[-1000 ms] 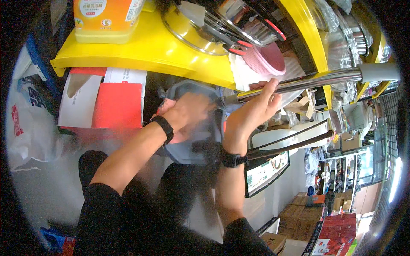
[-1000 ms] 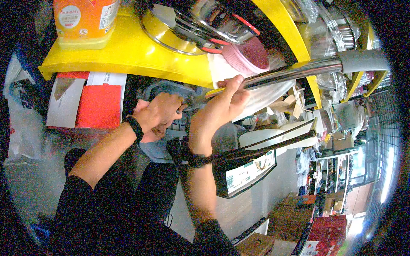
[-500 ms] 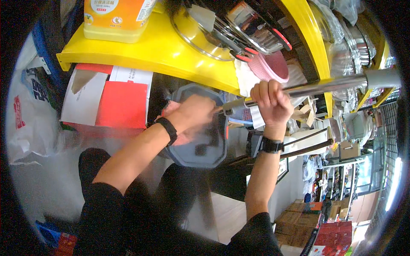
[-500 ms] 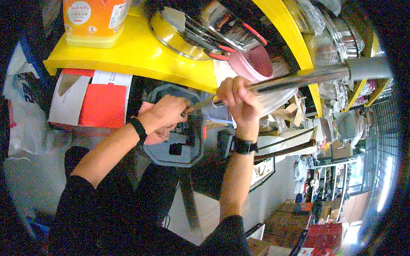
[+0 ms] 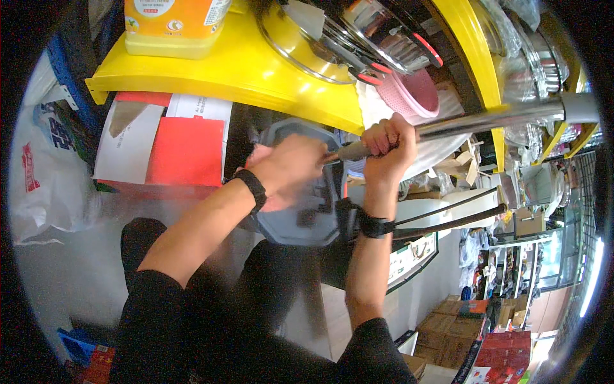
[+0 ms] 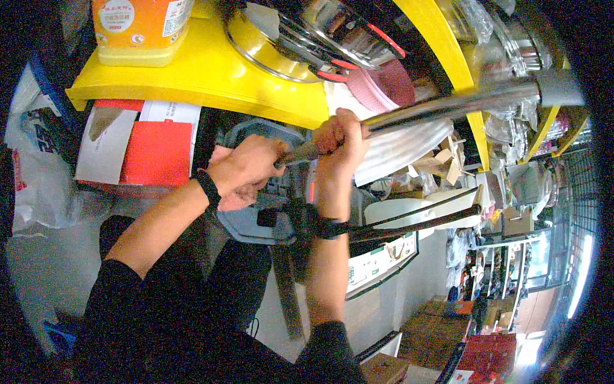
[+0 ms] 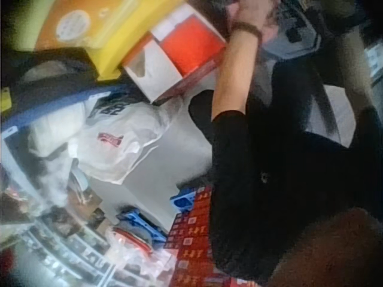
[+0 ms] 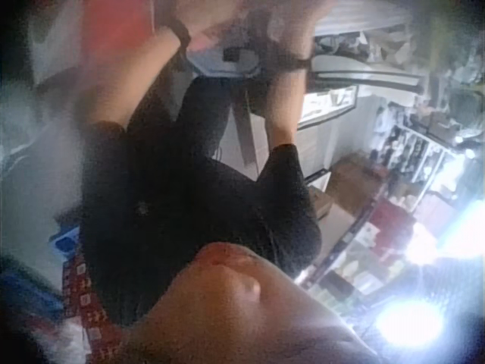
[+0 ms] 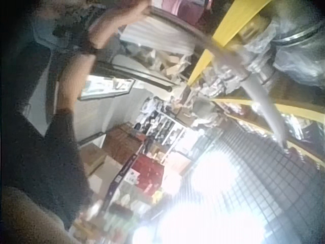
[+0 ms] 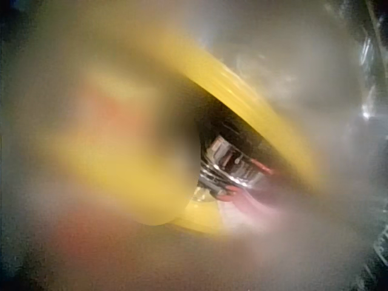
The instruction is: The person assembles a mop by removing components from a box, attaching a cloth to the mop head base, and connecting the base to the handle pole.
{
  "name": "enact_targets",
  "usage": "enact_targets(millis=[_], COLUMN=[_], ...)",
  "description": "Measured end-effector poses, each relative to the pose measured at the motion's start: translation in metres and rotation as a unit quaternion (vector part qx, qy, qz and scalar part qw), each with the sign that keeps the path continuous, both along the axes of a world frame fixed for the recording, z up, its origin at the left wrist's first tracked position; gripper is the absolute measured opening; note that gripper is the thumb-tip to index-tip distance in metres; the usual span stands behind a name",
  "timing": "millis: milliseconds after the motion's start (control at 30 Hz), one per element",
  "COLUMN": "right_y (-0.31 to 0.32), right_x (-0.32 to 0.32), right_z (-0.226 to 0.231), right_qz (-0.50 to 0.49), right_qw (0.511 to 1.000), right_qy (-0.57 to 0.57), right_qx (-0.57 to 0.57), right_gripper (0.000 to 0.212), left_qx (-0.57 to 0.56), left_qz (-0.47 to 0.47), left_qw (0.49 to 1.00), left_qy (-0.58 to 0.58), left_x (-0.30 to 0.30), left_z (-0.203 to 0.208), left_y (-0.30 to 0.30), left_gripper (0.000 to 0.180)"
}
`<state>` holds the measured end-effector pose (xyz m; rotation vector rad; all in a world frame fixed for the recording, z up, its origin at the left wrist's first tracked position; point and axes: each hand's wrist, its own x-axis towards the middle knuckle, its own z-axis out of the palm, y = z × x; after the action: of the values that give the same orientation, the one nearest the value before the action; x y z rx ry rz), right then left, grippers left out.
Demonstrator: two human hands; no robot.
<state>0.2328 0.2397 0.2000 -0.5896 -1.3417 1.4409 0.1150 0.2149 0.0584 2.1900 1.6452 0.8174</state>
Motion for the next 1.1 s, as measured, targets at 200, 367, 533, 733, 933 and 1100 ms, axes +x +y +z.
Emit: enact_targets(millis=[200,367,533,733,933,1100], right_y=[0.03,-0.026,-0.027,-0.009,0.029,-0.003], right_x=[0.024,-0.017,-0.035,-0.025,0.023,-0.003], right_z=[0.011,-0.031,-0.057,-0.043,-0.022,-0.066], right_qz=[0.276,-0.279,-0.394,-0.195,0.359,-0.181], right_qw=[0.958,0.949,0.912,0.98,0.924,0.977], right_qy=[-0.058,-0.051,-0.045,0.033,-0.109,-0.065], right_qx=[0.044,0.135,0.105,0.039,0.07,0.098], right_gripper=[0.032,0.016,0.032,0.04,0.029,0.016], left_qx=[0.023,-0.003,0.004,0.039,0.118,0.024], left_qz=[0.003,0.022,-0.013,0.017,0.012,0.033], left_qw=[0.999,0.999,0.999,0.998,0.99,0.993], left_qy=[-0.024,-0.049,-0.03,-0.048,-0.078,-0.109], left_x=[0.002,-0.004,0.0,-0.001,-0.001,-0.004], left_z=[0.006,-0.001,0.006,-0.006,-0.004,-0.006], left_y=[-0.003,0.0,0.001,-0.001,-0.006,-0.005], left_gripper=[0.034,0.031,0.032,0.029,0.024,0.026])
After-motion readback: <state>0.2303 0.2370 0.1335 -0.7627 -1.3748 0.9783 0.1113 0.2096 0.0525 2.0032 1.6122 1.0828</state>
